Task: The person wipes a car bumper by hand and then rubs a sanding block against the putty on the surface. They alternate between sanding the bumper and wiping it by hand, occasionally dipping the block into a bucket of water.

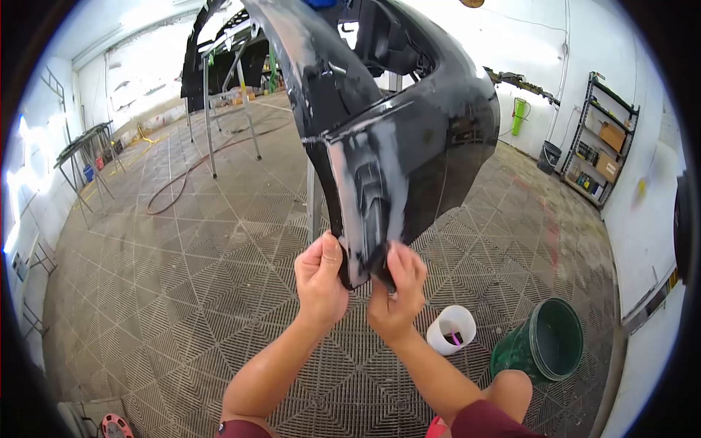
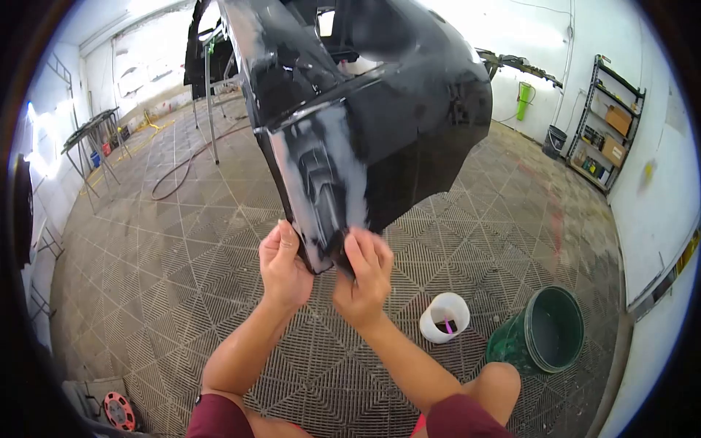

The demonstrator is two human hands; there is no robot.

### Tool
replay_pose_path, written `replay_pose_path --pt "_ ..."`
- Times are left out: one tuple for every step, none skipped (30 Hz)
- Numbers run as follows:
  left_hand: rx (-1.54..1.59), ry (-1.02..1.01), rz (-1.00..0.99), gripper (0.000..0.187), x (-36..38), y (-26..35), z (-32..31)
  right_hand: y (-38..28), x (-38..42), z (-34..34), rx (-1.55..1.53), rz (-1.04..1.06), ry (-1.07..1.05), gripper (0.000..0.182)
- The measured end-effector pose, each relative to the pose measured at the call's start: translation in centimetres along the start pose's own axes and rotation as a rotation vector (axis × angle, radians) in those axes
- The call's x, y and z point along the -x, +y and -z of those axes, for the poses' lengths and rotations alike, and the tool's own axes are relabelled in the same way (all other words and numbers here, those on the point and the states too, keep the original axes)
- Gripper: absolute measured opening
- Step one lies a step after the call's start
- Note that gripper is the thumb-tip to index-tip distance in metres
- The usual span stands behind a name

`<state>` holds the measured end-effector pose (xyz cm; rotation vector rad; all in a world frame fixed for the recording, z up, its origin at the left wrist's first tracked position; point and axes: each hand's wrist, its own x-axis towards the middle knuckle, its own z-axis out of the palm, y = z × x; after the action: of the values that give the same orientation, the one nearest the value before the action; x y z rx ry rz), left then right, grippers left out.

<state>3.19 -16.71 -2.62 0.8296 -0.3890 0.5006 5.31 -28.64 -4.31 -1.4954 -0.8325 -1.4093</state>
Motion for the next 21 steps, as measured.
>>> replay_pose_path --pt "-0.015 -0.007 -0.014 0.029 -0.1 -0.4 0.3 0.0 0.6 0.1 0.004 -0.033 -0.024 0.048" --pt "-0.033 -0.012 -0.022 0.029 -0.3 -0.9 0.6 1.2 0.7 -0.2 0.003 -0.032 -0.014 0.048" --pt "-0.004 -0.004 -0.018 0.029 -0.2 -0.5 -0.1 0.7 -2.4 -0.5 -0.018 -0.020 0.021 0.053" --pt "-0.002 0.009 0.003 0.029 -0.4 -0.9 0.7 0.5 -4.7 -0.6 -0.035 -0.011 0.040 0.059" --pt "0.063 -0.111 0.006 0.032 -0.5 -1.1 1.9 0.3 -5.5 -0.8 -0.056 -0.059 0.023 0.058" --pt "0.122 -0.241 0.006 0.040 -0.5 -0.9 2.6 0.3 -3.4 -0.3 -0.050 -0.077 0.017 0.058" --pt "0.015 -0.144 0.006 0.041 0.0 0.3 0.1 0.5 -0.4 -0.2 -0.029 -0.090 0.040 0.057" --pt "0.007 -0.155 0.000 0.041 -0.2 0.1 0.6 0.6 0.9 -0.4 -0.010 -0.097 0.069 0.055" --pt "0.002 -0.124 -0.011 0.042 -0.3 -0.2 0.8 0.4 0.2 -0.5 -0.011 -0.093 0.079 0.055" --pt "0.001 -0.095 -0.025 0.042 -0.5 -0.5 0.9 0.5 -0.6 -0.5 -0.019 -0.079 0.082 0.054" --pt "0.017 -0.107 -0.027 0.042 -0.3 -0.9 1.0 0.7 -1.6 -0.6 -0.025 -0.070 0.086 0.054" --pt "0.013 -0.108 -0.014 0.042 -0.4 -0.4 0.7 0.6 -2.5 -0.5 -0.026 -0.076 0.081 0.053" --pt "0.036 -0.139 0.006 0.042 -0.4 -0.2 0.8 1.0 -5.1 -1.1 -0.086 -0.037 0.094 0.052" --pt "0.061 -0.158 0.037 0.042 -0.1 -0.3 1.1 0.5 -7.0 -1.2 -0.093 -0.060 0.079 0.052" --pt "0.050 -0.134 0.022 0.041 0.0 -0.4 1.4 0.7 -5.7 -1.0 -0.084 -0.062 0.090 0.052" --pt "0.042 -0.131 0.045 0.041 0.5 -0.5 1.3 1.0 -4.5 -1.2 -0.081 -0.043 0.119 0.052" --pt "0.039 -0.125 0.028 0.041 0.3 -0.7 1.0 1.5 -2.1 -1.0 -0.085 -0.036 0.132 0.052" --pt "0.036 -0.120 0.005 0.040 -0.1 -0.6 1.1 1.7 1.6 -0.4 -0.077 -0.088 0.117 0.051" --pt "0.050 -0.129 -0.009 0.040 -0.2 -1.0 1.8 1.9 3.5 -0.2 -0.069 -0.139 0.098 0.050" --pt "0.049 -0.137 -0.021 0.040 -0.5 -0.9 1.8 2.1 1.7 -0.7 -0.075 -0.128 0.104 0.050" --pt "0.043 -0.164 -0.037 0.040 -0.8 -0.9 1.8 2.5 -1.9 -1.3 -0.103 -0.002 0.133 0.048"
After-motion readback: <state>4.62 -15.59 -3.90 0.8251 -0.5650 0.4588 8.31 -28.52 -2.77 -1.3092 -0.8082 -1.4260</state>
